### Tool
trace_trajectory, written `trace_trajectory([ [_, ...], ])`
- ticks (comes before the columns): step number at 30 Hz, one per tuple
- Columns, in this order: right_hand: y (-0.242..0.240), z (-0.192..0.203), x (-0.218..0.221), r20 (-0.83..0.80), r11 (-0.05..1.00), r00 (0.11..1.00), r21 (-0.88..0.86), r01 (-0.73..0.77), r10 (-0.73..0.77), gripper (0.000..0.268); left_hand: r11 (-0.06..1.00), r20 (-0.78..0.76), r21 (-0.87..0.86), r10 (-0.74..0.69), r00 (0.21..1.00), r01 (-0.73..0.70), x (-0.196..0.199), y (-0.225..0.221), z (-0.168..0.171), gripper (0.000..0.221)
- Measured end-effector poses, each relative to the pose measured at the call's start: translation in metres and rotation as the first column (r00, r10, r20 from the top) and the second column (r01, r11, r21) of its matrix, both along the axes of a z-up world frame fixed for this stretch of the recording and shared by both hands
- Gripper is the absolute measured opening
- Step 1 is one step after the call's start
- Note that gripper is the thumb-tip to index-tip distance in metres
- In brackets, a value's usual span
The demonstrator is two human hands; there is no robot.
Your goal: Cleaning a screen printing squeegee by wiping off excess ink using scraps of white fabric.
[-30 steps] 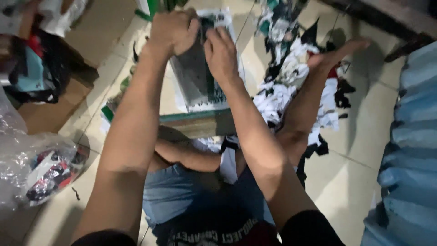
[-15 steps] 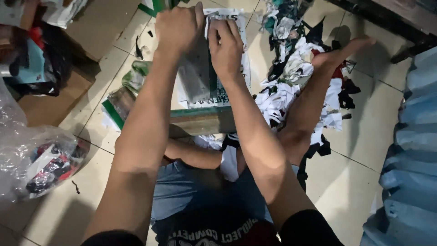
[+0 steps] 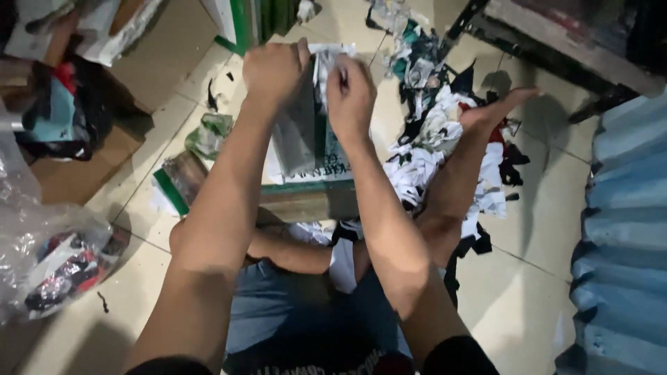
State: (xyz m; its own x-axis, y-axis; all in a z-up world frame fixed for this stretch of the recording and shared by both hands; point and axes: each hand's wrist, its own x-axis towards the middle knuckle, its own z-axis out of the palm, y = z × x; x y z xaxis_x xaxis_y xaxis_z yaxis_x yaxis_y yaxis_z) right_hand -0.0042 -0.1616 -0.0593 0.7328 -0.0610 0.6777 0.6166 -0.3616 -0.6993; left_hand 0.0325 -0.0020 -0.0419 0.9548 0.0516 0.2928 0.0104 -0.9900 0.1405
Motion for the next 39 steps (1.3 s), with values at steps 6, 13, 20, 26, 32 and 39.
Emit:
trace_trajectory([
  [6,0.019,-0.014,0.005,0.076,0.98,0.997,-0.198,0.014,0.001,0.024,0.99,0.284,0.133,-0.087,0.955,0.051,-0.004,0.007,-0.018,0.048],
  [13,0.009,-0.031,-0.02,0.014,0.958,0.999,-0.284,-0.047,0.053,0.019,0.989,0.341,0.138,-0.004,0.94,-0.045,-0.014,0.001,-0.017,0.062],
  [20,-0.017,-0.116,-0.006,-0.261,0.253,0.595,0.962,0.1,0.76,0.012,0.981,0.481,0.193,-0.096,0.871,0.001,-0.033,-0.003,-0.012,0.056],
  [26,-0.029,-0.1,-0.005,-0.1,0.064,0.495,0.994,0.089,0.863,0.007,0.996,0.205,0.089,-0.016,0.979,-0.002,-0.032,-0.005,-0.002,0.061],
  [32,-0.034,-0.079,0.003,-0.179,0.169,0.574,0.983,0.071,0.799,0.026,0.996,0.079,0.018,-0.092,0.993,0.091,-0.04,-0.008,0.017,0.061],
  [39,-0.028,-0.057,0.013,-0.404,0.502,0.752,0.858,0.113,0.521,0.014,0.984,0.294,0.081,-0.174,0.94,0.157,-0.03,-0.004,0.009,0.049],
])
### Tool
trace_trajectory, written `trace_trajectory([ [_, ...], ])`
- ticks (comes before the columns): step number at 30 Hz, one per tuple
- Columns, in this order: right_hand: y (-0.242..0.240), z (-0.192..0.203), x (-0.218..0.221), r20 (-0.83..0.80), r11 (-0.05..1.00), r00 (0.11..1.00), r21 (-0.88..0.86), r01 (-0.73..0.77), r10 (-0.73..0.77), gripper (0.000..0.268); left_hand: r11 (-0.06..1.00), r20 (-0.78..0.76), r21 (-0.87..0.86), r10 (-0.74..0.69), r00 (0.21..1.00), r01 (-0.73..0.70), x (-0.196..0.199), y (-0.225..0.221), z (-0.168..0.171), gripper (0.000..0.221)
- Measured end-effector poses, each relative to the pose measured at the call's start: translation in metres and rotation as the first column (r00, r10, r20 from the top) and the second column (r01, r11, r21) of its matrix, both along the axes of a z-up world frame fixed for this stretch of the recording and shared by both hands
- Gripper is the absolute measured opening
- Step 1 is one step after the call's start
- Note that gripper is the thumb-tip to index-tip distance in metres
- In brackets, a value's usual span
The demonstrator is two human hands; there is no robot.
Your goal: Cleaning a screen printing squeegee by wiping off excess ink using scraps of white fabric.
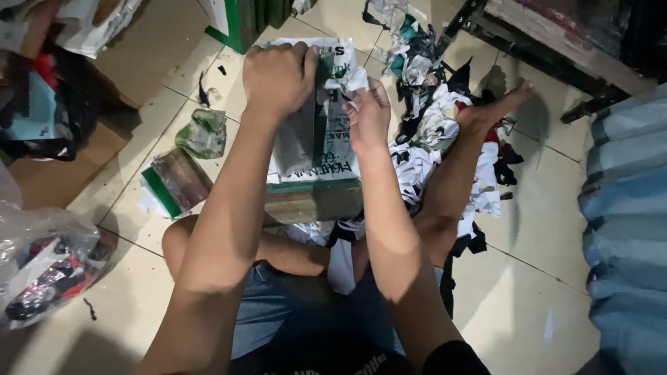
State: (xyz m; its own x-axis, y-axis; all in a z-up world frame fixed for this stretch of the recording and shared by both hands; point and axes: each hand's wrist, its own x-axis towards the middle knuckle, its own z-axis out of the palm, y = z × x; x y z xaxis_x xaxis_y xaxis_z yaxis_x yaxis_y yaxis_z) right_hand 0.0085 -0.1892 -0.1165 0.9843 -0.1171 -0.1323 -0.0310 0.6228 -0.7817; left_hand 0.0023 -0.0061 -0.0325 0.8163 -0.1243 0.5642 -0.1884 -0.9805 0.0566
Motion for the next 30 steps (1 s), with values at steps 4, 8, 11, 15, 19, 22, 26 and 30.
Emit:
trace_trajectory([
  [4,0.011,0.026,-0.008,0.213,0.942,0.975,-0.311,0.128,-0.062,0.014,1.0,-0.038,-0.018,0.007,0.999,-0.008,0.002,-0.003,-0.002,0.049],
  [8,0.019,0.049,-0.009,0.396,0.82,0.917,-0.536,0.2,0.036,0.01,0.999,-0.101,-0.025,0.042,0.994,-0.044,0.003,-0.007,-0.001,0.053],
  [11,0.02,0.05,-0.004,0.447,0.8,0.89,-0.564,0.204,0.089,0.012,0.997,-0.172,-0.043,0.061,0.983,-0.069,-0.002,-0.006,0.006,0.053],
  [15,0.017,0.058,-0.003,0.409,0.81,0.875,-0.585,0.035,0.259,0.011,0.997,-0.099,-0.07,0.019,0.995,-0.025,-0.004,0.007,-0.001,0.052],
  [19,0.023,0.078,-0.013,0.345,0.76,0.871,-0.648,-0.049,0.35,0.027,0.996,-0.006,-0.074,-0.046,0.999,0.046,-0.016,0.021,0.003,0.051],
  [22,0.027,0.102,-0.026,0.35,0.535,0.837,-0.841,0.082,0.42,0.03,0.988,-0.18,-0.122,-0.113,0.977,0.092,-0.025,0.027,0.01,0.053],
  [26,0.02,0.119,-0.036,0.26,0.485,0.776,-0.872,-0.067,0.575,0.031,0.951,-0.299,-0.249,-0.253,0.92,0.181,-0.04,0.04,0.026,0.049],
  [30,0.01,0.105,-0.034,0.276,0.436,0.722,-0.899,-0.039,0.635,0.029,0.914,-0.267,-0.301,-0.355,0.896,0.273,-0.061,0.055,0.031,0.069],
])
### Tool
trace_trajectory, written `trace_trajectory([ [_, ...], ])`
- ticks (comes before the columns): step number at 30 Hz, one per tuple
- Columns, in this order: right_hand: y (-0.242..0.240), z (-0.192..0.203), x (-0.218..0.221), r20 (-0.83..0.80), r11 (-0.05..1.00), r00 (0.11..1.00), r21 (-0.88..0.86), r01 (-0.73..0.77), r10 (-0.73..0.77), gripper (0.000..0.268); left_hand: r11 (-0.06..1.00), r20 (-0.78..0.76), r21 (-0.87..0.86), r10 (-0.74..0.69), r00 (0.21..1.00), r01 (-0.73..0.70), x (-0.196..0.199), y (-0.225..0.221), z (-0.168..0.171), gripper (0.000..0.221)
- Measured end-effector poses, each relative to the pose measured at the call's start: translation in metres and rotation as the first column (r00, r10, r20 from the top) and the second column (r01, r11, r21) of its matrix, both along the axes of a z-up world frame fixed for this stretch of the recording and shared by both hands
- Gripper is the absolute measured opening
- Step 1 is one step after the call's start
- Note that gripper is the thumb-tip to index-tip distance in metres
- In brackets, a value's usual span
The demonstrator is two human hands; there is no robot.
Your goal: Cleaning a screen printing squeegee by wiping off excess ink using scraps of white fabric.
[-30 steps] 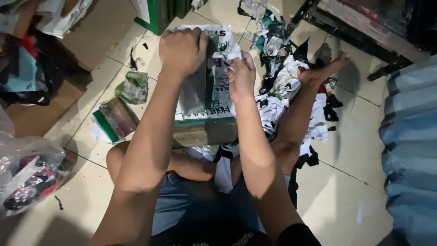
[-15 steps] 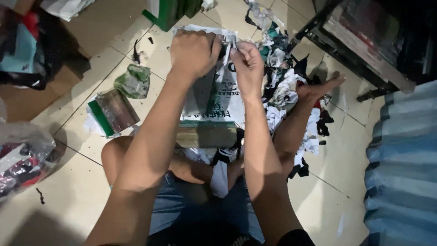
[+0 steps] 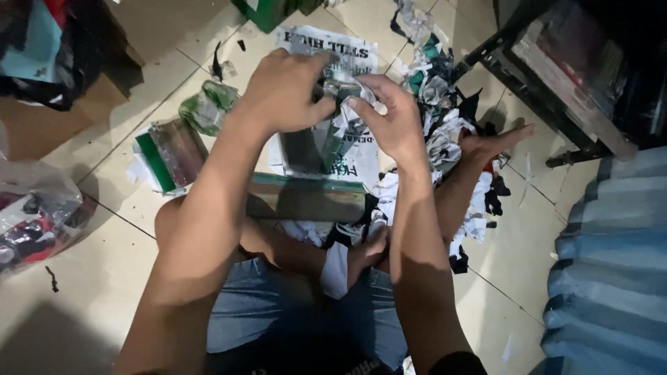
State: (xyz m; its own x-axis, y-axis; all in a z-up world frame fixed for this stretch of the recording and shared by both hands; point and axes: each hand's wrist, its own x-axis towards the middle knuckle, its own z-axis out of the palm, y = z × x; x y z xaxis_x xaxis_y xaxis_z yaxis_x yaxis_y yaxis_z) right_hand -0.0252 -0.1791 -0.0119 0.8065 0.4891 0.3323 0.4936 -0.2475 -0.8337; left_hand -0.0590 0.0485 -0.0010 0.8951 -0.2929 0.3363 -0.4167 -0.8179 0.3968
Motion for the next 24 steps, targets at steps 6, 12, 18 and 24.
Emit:
trace_trajectory([
  [6,0.013,0.007,-0.015,0.098,0.996,0.991,-0.006,0.091,-0.09,0.029,0.999,0.035,-0.034,-0.027,0.999,0.028,-0.016,-0.006,0.006,0.065],
  [12,0.004,-0.021,-0.004,0.12,0.974,0.967,-0.014,0.227,-0.224,0.033,0.991,-0.007,0.128,0.049,0.999,-0.048,-0.013,-0.022,0.009,0.092],
  [18,-0.005,-0.013,-0.018,0.088,0.988,0.984,0.025,0.154,-0.156,0.03,0.973,0.214,0.193,0.082,0.973,-0.124,-0.015,-0.029,-0.001,0.043],
  [24,-0.038,-0.006,-0.01,-0.026,0.998,0.999,-0.036,-0.047,0.046,0.041,0.986,0.225,0.157,0.015,0.974,-0.051,-0.014,-0.046,0.006,0.032],
])
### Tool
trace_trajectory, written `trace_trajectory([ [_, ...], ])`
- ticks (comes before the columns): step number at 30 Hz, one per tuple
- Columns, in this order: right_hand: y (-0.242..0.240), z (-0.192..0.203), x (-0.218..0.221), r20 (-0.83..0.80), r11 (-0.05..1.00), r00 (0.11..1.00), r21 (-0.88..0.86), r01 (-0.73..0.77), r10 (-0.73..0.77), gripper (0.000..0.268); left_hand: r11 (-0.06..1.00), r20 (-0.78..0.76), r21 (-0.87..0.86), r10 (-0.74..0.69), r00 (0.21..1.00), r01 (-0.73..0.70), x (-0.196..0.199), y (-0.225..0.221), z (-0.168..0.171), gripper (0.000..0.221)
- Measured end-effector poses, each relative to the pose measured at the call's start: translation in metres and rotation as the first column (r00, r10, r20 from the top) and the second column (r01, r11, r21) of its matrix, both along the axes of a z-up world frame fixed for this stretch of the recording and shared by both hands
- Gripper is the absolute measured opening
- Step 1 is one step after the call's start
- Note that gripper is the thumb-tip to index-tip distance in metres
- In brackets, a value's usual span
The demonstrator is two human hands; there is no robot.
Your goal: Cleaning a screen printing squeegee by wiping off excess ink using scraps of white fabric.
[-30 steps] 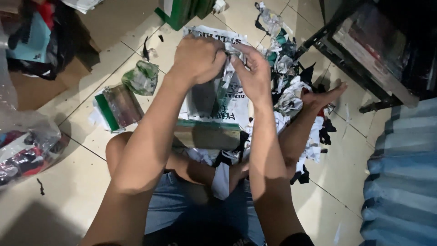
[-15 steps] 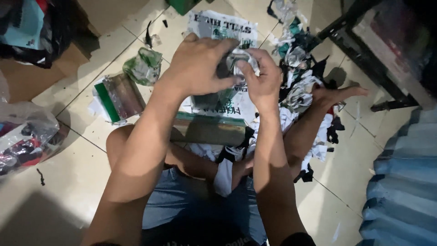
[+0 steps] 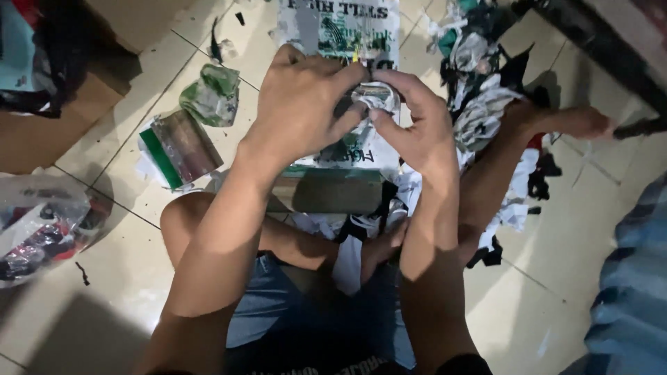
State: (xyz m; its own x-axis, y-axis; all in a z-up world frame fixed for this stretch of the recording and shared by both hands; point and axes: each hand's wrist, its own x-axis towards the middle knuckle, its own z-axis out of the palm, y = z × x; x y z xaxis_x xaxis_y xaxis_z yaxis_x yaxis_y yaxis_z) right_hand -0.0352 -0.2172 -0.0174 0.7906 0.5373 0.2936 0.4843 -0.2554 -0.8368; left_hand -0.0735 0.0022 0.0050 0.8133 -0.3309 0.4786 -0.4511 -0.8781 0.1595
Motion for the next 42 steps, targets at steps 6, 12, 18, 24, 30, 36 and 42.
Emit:
trace_trajectory([
  [6,0.001,-0.007,-0.001,-0.007,0.999,0.999,0.037,0.037,-0.037,0.027,0.994,-0.061,-0.099,-0.061,0.996,0.055,-0.005,-0.002,0.013,0.016],
  [12,0.014,-0.002,-0.006,0.021,0.984,0.997,0.163,0.074,-0.078,0.024,0.992,-0.106,-0.125,-0.045,0.993,0.032,-0.006,-0.004,0.013,0.022],
  [18,0.019,-0.012,-0.001,-0.024,0.971,0.993,0.207,0.116,-0.114,0.023,0.997,-0.132,-0.067,-0.044,0.99,0.035,0.01,0.0,0.0,0.034],
  [24,0.017,0.027,0.007,0.165,0.992,0.983,-0.087,0.093,-0.078,0.028,0.992,-0.266,-0.116,0.011,0.964,-0.043,0.011,-0.004,0.008,0.032],
  [30,0.02,0.0,0.004,0.101,0.992,0.987,0.025,0.124,-0.126,0.03,0.989,-0.242,-0.069,0.108,0.964,-0.128,0.012,-0.004,-0.001,0.045],
  [36,0.032,-0.018,0.0,0.162,0.956,0.943,0.08,0.283,-0.292,0.025,0.975,-0.242,-0.005,0.215,0.946,-0.222,0.01,-0.021,0.006,0.045],
  [42,0.041,-0.039,0.002,0.274,0.904,0.861,0.107,0.415,-0.428,0.024,0.958,-0.279,-0.022,0.268,0.922,-0.285,0.011,-0.028,-0.007,0.045],
])
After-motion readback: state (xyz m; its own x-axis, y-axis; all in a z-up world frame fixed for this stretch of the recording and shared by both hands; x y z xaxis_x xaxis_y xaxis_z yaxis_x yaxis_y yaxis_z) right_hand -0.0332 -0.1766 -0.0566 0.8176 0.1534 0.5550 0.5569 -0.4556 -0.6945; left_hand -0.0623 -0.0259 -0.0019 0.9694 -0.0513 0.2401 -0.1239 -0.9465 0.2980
